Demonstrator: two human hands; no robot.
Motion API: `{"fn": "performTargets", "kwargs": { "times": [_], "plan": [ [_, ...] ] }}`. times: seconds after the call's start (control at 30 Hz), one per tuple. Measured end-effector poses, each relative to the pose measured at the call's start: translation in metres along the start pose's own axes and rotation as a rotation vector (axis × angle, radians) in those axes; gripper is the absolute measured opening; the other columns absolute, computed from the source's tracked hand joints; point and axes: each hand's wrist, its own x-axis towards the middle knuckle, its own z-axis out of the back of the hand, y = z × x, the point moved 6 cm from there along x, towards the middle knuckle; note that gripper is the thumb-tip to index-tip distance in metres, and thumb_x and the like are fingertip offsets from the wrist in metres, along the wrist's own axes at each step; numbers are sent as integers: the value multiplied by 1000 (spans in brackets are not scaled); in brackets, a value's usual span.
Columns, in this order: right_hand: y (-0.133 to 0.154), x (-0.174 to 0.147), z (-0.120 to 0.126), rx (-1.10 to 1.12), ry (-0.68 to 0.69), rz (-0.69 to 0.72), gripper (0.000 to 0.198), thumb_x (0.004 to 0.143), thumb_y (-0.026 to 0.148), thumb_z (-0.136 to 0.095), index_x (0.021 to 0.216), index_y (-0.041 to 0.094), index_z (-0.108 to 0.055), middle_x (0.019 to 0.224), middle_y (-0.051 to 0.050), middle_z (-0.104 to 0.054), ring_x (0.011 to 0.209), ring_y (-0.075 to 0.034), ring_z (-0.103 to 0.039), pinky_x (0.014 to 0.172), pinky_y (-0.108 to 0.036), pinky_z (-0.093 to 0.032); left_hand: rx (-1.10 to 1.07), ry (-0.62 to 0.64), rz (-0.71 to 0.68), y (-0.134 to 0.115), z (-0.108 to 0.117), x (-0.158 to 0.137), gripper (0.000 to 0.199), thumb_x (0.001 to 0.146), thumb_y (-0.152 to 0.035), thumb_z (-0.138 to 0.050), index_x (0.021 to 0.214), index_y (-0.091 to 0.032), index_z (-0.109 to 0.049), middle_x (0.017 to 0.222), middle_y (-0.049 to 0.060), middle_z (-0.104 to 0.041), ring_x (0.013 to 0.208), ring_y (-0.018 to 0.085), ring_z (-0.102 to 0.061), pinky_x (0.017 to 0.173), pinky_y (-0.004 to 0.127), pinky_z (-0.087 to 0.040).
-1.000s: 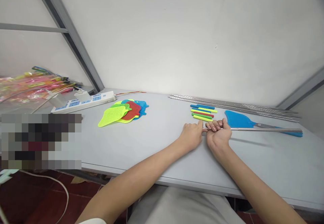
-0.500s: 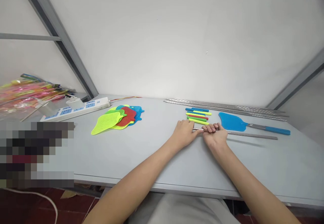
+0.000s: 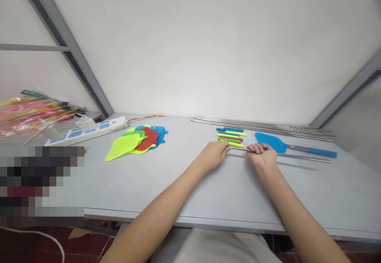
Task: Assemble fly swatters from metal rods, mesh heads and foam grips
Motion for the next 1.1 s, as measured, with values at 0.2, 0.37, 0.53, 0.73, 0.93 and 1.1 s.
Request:
{"fn": "performTargets", "kwargs": {
  "times": [0.2,0.37,0.53,0.73,0.93,1.1],
  "plan": [
    [-3,1,2,-35,1,2,23,71,13,-27,49,18,-21,33,9,-14,25,-5,-15,29,-19,-16,55,115,42,-5,-15,-4,31,85,-29,-20,75,-18,-47,72,3,-55,66,13,-50,58,23,-35],
    [-10,0,6,-32,22,52,27,76,18,-27,50,18,-21,35,9,-13,26,-6,-14,28,-19,-15,172,160,76,-5,-22,-7,27,83,-24,-23,77,-18,-48,71,4,-57,66,15,-52,56,25,-34],
    [-21,-1,8,-8,50,10,29,77,17,-26,49,18,-20,34,9,-13,27,-6,-13,29,-19,-16,214,137,60,-5,-22,-8,27,82,-23,-22,76,-19,-48,71,4,-58,64,16,-53,53,25,-33],
    [-21,-3,5,18,81,24,30,78,19,-29,49,18,-22,33,9,-15,28,-6,-13,29,-19,-16,212,113,55,-4,-22,-8,27,83,-24,-21,76,-19,-47,70,3,-58,63,15,-52,52,25,-31],
    [-21,-5,4,21,84,31,30,78,20,-29,49,18,-22,33,9,-15,28,-6,-13,29,-19,-15,200,116,67,-5,-21,-8,28,83,-23,-21,75,-18,-47,69,4,-58,61,15,-52,50,25,-30],
    [-20,-7,1,14,87,19,30,78,20,-28,49,18,-22,32,9,-15,27,-6,-14,28,-19,-16,152,127,95,-2,-22,-8,27,83,-23,-22,76,-18,-48,70,4,-57,63,15,-51,52,25,-30]
  ]
}}
